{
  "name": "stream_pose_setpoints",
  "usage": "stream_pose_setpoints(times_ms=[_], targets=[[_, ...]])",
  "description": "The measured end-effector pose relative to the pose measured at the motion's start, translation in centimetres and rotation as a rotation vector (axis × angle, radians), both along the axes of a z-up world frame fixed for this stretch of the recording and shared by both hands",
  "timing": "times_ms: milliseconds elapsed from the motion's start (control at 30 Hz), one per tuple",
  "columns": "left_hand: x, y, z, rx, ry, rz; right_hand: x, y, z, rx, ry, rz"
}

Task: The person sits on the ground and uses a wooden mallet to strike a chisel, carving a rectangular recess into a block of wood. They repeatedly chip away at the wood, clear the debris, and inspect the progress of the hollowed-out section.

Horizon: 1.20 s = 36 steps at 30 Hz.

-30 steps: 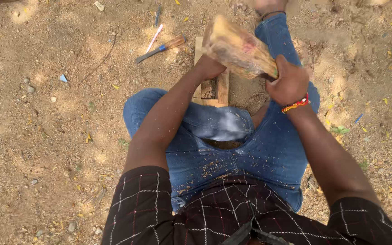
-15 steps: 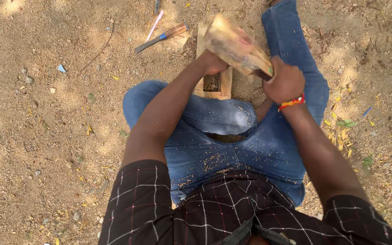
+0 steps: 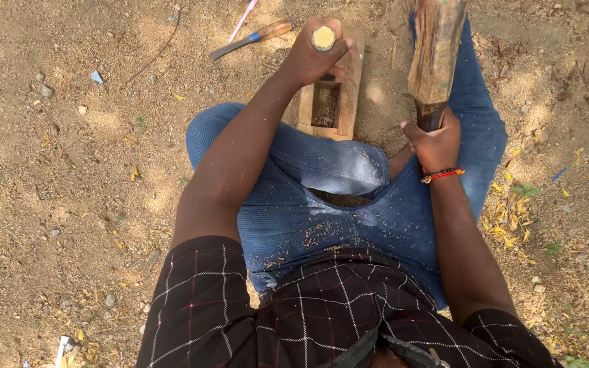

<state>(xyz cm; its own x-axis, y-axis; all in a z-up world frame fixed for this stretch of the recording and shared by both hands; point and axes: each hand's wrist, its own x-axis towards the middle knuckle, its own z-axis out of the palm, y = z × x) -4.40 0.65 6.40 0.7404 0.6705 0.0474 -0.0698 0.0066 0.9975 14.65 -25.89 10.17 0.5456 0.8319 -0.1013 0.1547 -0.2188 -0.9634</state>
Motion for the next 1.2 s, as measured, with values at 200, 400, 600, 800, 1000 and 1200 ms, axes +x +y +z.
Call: stream_pose_setpoints(times_ms=[200, 400, 600, 800, 1000, 1200], targets=[[0.3, -0.1, 0.8, 0.244, 0.025, -0.021, -0.6, -0.8, 2.7, 0.173, -0.332, 0.082], [0.5, -0.6, 0.5, 0.147, -0.046, -0.069, -1.3, -0.7, 7.2, 0.413, -0.071, -0.034], [1.8, -0.6, -0.2, 0.445, 0.046, 0.114, -0.5, -0.7, 8.9, 0.543, -0.022, 0.013], [2.9, -1.5, 0.2, 0.58, 0.182, 0.078, -1.4, -0.7, 7.4, 0.615, 0.111, 0.014], [1.8, -2.7, 2.4, 0.604, 0.137, 0.031, -1.9, -1.3, 7.5, 0.525, 0.023, -0.047], [-0.3, -3.0, 0.8, 0.655, 0.229, -0.112, -0.7, 2.1, 3.8, 0.412, -0.528, -0.084]])
